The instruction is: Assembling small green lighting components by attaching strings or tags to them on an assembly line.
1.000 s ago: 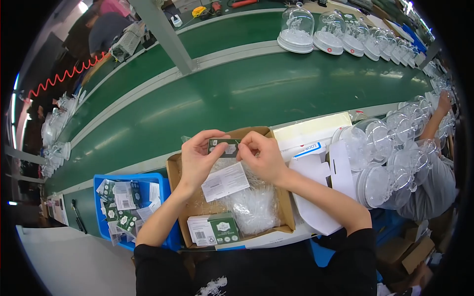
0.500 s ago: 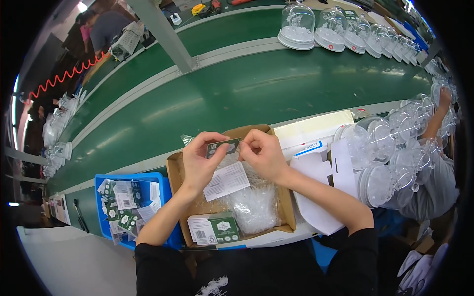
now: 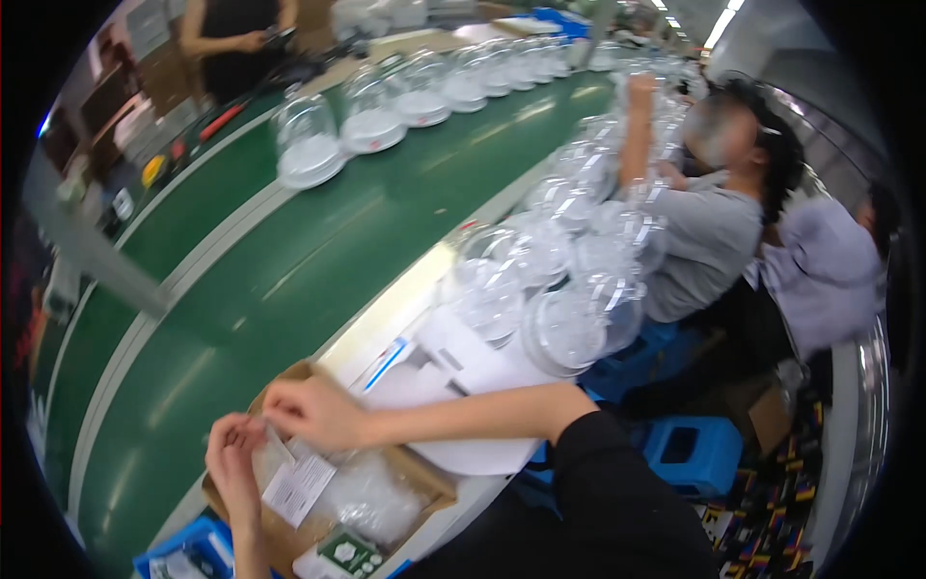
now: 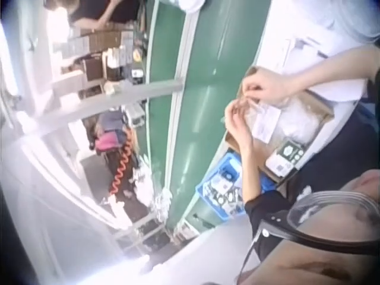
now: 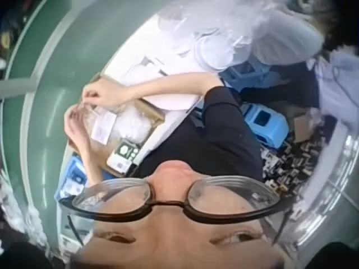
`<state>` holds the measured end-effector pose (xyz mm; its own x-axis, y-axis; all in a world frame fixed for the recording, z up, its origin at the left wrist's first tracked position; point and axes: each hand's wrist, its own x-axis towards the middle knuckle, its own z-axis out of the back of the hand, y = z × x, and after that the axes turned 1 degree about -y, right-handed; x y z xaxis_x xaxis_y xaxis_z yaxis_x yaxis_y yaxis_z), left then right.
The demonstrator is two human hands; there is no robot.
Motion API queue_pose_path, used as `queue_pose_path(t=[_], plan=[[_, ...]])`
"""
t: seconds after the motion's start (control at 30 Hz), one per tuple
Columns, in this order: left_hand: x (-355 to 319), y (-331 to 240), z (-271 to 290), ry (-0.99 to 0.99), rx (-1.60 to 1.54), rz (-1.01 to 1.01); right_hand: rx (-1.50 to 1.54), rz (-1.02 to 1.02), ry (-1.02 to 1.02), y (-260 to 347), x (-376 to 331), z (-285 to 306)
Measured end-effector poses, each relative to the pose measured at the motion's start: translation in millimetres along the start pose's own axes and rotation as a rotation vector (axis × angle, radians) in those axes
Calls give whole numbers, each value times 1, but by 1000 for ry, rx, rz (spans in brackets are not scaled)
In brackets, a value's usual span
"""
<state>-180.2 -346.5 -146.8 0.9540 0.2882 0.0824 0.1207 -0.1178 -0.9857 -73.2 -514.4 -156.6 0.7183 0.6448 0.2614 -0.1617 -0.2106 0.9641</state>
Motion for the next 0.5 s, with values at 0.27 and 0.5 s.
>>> queue_pose_path(t=[0.27, 0.5], plan=[[1, 1, -22, -42, 134, 26, 17, 67, 103, 3, -6, 4], [4, 7, -6, 10, 224, 24, 13, 92, 110, 2, -5, 3]])
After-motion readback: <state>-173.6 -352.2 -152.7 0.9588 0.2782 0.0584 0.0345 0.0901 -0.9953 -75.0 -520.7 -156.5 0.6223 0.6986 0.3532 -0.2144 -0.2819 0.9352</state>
